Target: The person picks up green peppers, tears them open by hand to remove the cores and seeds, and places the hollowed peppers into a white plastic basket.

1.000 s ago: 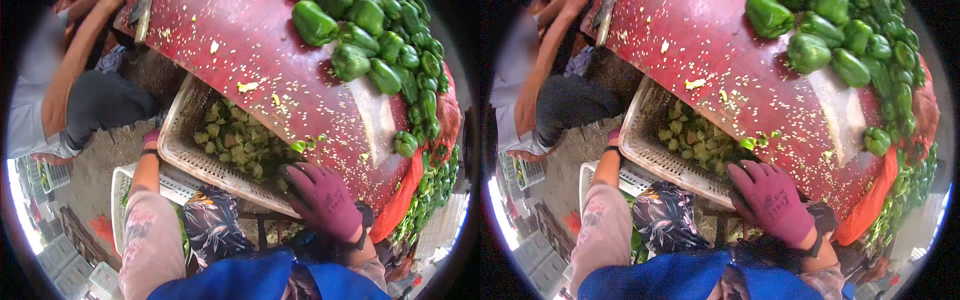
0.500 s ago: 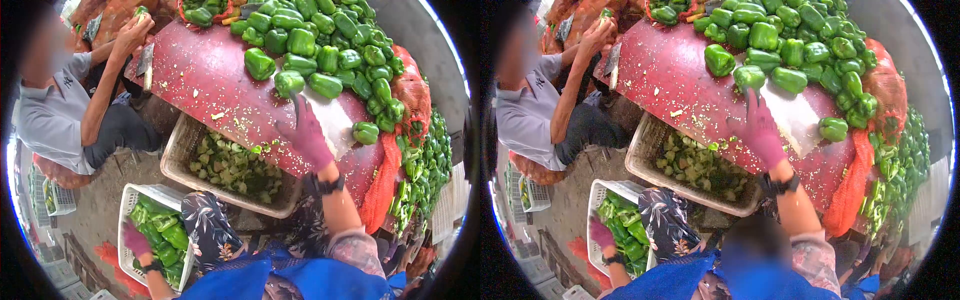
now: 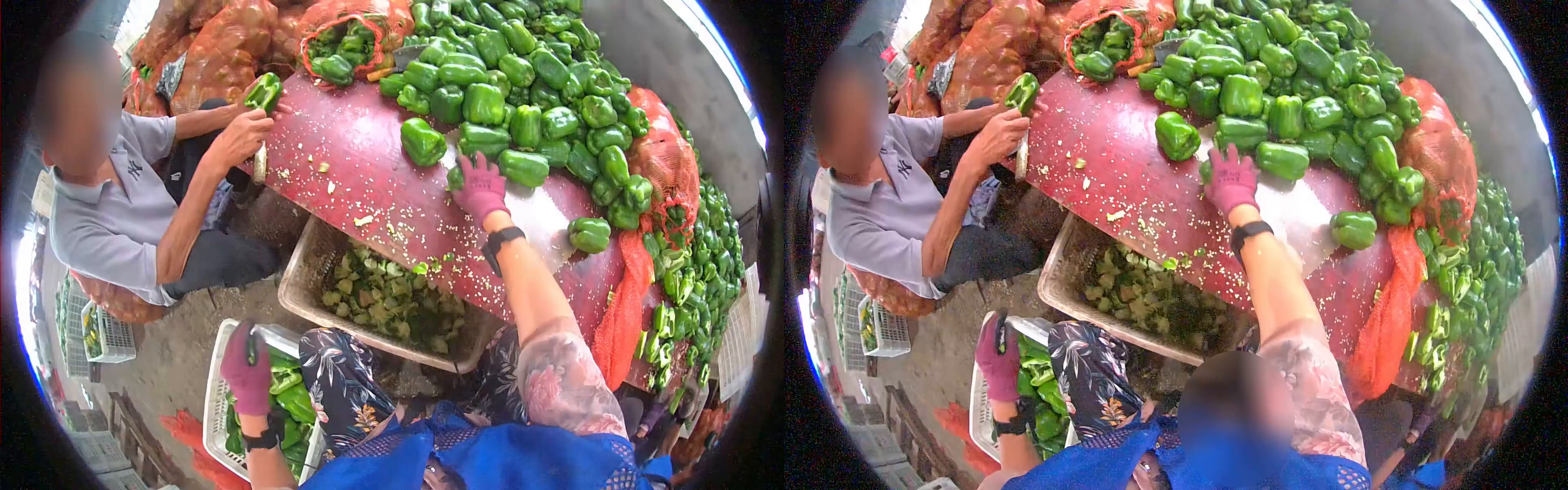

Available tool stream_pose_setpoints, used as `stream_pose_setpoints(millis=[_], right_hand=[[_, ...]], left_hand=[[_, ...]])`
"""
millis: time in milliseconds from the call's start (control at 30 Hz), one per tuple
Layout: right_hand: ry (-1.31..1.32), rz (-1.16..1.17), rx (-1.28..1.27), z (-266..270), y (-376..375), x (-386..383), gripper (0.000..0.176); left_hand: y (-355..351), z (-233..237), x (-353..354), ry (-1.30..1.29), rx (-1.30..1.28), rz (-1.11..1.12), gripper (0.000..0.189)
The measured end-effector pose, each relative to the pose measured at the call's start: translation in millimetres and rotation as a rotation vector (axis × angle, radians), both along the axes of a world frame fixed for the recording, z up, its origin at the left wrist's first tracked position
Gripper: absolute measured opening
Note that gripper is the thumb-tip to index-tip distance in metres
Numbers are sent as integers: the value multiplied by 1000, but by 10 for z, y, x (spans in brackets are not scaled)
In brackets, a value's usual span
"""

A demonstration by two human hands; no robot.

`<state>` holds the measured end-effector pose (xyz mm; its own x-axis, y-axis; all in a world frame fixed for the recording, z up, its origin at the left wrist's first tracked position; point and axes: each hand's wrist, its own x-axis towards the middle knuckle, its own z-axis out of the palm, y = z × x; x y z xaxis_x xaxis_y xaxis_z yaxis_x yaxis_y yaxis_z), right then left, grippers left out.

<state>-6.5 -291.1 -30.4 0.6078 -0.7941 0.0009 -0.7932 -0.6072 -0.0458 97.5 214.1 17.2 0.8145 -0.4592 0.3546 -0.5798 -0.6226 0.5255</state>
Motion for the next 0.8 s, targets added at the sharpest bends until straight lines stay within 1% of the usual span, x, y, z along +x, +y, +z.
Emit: stream_pose_setpoints(millis=[33,100,133,167,233,300,367,467,567,600,633,667,733,800], right_hand=[[-33,22,-19,-3,36,-12,84],[-84,31,-49,65,143,-189,82],[-164,-9,-93,124,225,-242,79],[-260,37,-144,159,299,-291,77],[-452,136,-250,221,428,-403,73],[-364,238,417,447,667,-607,60],[-654,192,737,500,984,-854,53],[-758,165,680,550,1233,-1240,56],[-806,36,303,456,1108,-1599,63],[-739,-76,180,422,966,-1755,73],[-662,-135,44,436,808,-1996,80],[-479,-201,-290,409,615,-2203,85],[-407,-495,-111,380,105,-2604,94],[-546,-684,89,187,-346,-2940,103]], left_hand=[[-225,166,-42,-97,37,-97,35],[-726,519,-197,-140,16,-289,43],[-934,604,-264,-116,7,-359,47],[-1141,690,-333,-89,-2,-429,52],[-1377,668,-422,-96,87,-526,57],[-1524,577,-514,-137,219,-608,61],[-1701,483,-608,-172,301,-691,63],[-1825,409,-750,-178,385,-784,61],[-1949,426,-937,-195,471,-817,60],[-1984,368,-968,-192,479,-838,60],[-2012,350,-1016,-183,463,-862,61],[-2033,335,-1096,-170,448,-883,61],[-2035,235,-1230,-149,408,-917,64],[-2017,220,-1356,-99,438,-915,65]])
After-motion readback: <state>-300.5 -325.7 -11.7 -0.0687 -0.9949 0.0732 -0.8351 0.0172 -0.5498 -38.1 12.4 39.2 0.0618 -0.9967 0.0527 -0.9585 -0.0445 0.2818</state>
